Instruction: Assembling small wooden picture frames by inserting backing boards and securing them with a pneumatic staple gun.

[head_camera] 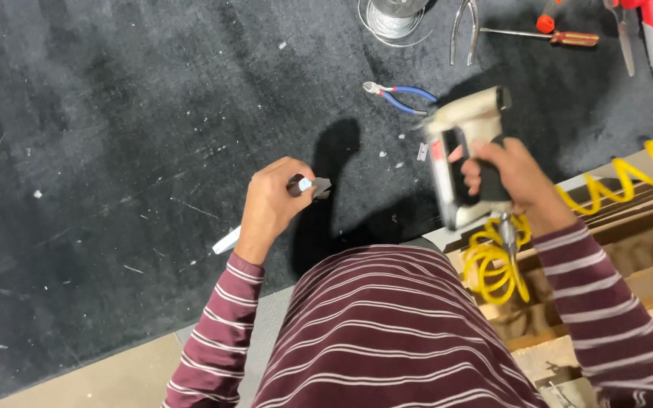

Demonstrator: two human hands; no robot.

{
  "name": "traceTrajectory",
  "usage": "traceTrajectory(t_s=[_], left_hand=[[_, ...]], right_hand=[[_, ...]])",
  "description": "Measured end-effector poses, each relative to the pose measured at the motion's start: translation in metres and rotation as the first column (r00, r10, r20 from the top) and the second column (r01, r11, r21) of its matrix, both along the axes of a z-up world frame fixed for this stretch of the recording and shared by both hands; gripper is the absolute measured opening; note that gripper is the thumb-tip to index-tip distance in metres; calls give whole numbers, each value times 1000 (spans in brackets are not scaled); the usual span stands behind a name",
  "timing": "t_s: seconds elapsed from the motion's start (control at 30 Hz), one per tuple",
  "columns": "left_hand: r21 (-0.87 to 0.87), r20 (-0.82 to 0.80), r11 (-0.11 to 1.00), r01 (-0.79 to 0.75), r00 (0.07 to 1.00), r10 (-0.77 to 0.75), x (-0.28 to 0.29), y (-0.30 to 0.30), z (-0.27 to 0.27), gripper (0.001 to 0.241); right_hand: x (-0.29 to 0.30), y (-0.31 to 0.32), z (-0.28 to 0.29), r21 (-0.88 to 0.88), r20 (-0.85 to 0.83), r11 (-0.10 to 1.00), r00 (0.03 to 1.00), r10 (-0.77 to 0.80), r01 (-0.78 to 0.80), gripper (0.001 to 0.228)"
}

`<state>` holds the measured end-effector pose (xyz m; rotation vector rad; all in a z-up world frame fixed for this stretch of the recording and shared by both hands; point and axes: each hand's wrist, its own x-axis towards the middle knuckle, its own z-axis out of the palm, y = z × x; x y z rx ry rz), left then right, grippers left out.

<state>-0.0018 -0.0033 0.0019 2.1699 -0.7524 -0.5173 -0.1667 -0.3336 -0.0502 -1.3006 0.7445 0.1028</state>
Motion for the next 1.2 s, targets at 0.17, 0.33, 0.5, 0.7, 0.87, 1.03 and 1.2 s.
traceTrajectory(t_s=[0.17, 0.33, 0.5, 0.7, 0.87, 1.03, 1.2], left_hand=[[25, -61, 999, -28, 998, 29, 0, -1, -3, 14], [4, -75, 1000, -30, 997, 30, -2, -4, 2, 11], [-16, -59, 999, -45, 997, 44, -4, -4, 0, 10], [-4, -12, 999, -44, 999, 44, -4, -3, -1, 12], [4, 3, 998, -58, 998, 58, -4, -3, 0, 12], [-19, 14, 998, -67, 998, 68, -7, -7, 15, 14], [6, -33, 996, -94, 995, 95, -5, -7, 18, 25]], right_hand=[[7, 67, 35, 445, 11, 891, 995, 95, -90, 31], [19, 94, 33, 500, 83, 839, 976, 199, -214, 33], [21, 101, 24, 551, 110, 809, 978, 174, -206, 35], [23, 103, 16, 579, 91, 789, 978, 188, -206, 31], [26, 102, 15, 594, 79, 775, 975, 209, -215, 30], [28, 99, 14, 605, 63, 761, 966, 249, -236, 31], [31, 95, 10, 615, 72, 744, 958, 278, -262, 26]])
